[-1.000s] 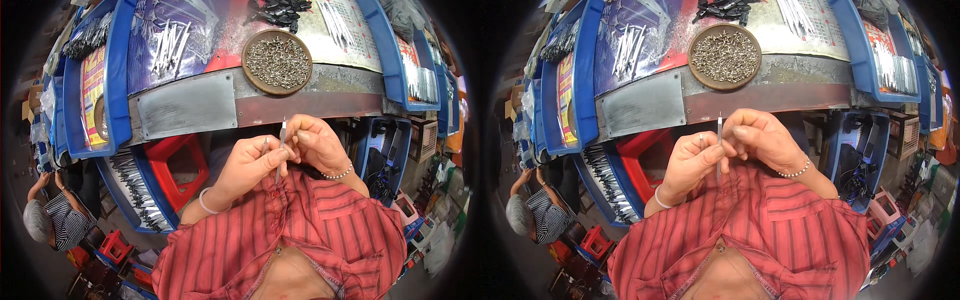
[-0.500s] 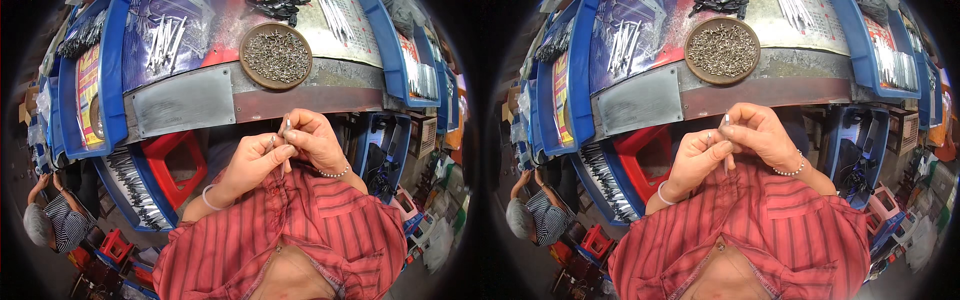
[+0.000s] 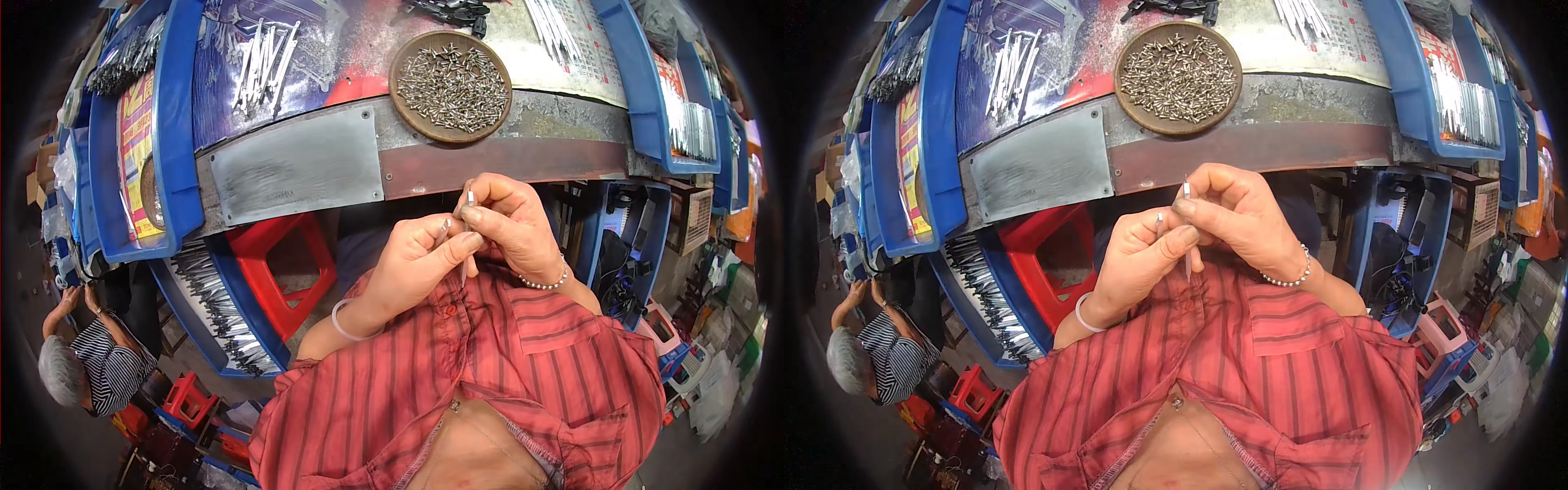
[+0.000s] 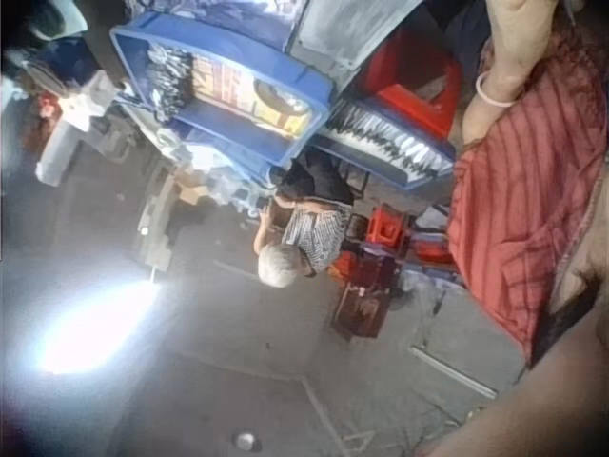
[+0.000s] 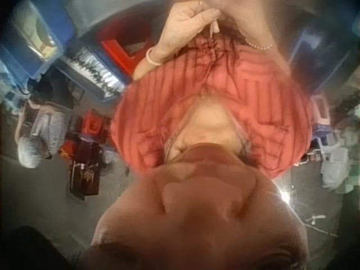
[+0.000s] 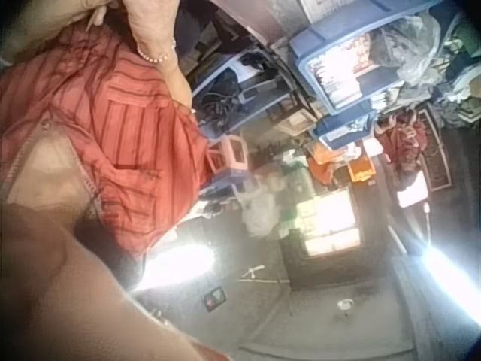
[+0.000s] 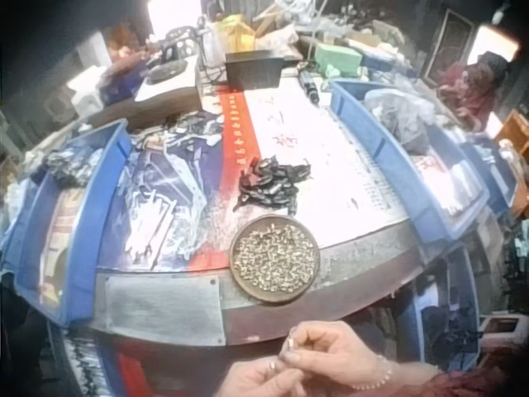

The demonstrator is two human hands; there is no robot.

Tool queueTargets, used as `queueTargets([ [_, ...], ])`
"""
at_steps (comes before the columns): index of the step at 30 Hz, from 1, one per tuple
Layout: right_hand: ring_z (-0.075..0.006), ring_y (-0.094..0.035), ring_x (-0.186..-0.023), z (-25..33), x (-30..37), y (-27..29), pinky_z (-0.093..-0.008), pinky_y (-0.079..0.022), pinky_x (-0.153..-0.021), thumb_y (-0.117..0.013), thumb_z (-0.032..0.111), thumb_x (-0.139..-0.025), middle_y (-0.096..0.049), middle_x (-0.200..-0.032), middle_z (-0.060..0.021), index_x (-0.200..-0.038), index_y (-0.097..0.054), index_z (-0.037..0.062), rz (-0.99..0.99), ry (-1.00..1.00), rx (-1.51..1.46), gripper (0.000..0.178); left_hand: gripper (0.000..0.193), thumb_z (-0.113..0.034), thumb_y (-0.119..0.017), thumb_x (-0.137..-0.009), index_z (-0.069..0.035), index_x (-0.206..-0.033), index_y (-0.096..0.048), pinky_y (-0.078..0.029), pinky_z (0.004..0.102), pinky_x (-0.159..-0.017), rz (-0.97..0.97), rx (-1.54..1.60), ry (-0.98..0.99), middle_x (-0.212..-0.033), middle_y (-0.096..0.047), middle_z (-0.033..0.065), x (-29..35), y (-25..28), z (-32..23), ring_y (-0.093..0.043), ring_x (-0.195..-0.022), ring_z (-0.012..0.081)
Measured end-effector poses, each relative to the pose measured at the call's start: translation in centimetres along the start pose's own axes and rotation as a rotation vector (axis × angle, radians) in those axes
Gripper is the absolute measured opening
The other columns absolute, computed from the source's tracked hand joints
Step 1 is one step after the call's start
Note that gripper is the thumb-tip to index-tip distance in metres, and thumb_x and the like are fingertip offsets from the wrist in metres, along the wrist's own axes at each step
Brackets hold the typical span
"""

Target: The person assembles drafting compasses by hand, taking metal legs, plastic fittings, and pins from containers on the table and attaching the components together.

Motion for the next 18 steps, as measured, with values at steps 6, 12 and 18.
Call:
queueTargets([
  [6, -0.0055, -0.054, -0.067, 0.14, -0.03, -0.16, -0.0201, -0.044, -0.056, -0.058, 0.007, -0.088, -0.058, -0.077, -0.0013, -0.087, -0.056, 0.0013, 0.001, 0.003, -0.023, 0.006, 0.016, -0.012, -0.055, -0.093, 0.002, -0.086, -0.058, -0.044, 0.0204, -0.060, 0.008, 0.007, 0.001, -0.072, -0.059, 0.0014, -0.14, 0.00, -0.07, -0.056, -0.065, 0.0067],
  [12, -0.0091, -0.056, -0.058, 0.21, -0.25, -0.46, -0.0217, -0.045, -0.052, -0.057, 0.006, -0.089, -0.058, -0.074, -0.0040, -0.087, -0.054, -0.0001, 0.032, -0.012, -0.048, 0.007, 0.015, -0.012, -0.055, -0.093, 0.002, -0.086, -0.058, -0.044, 0.0207, -0.060, 0.011, 0.033, -0.005, -0.072, -0.059, 0.0013, -0.21, 0.09, 0.00, -0.056, -0.066, 0.0070],
  [18, -0.0136, -0.057, -0.052, 0.34, -0.42, -0.46, -0.0230, -0.045, -0.049, -0.056, 0.007, -0.090, -0.058, -0.073, -0.0067, -0.088, -0.053, -0.0011, 0.032, 0.010, -0.034, 0.009, 0.015, -0.013, -0.056, -0.092, 0.001, -0.087, -0.057, -0.045, 0.0207, -0.061, 0.008, 0.052, 0.018, -0.074, -0.058, 0.0007, -0.25, 0.14, -0.10, -0.055, -0.066, 0.0066],
])
Point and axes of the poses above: each hand's wrist, its own x-axis away from the middle knuckle, its own y-axis out of the back of the hand, z = x × y, the point moved 8 cm from there along -x, towards the middle knuckle
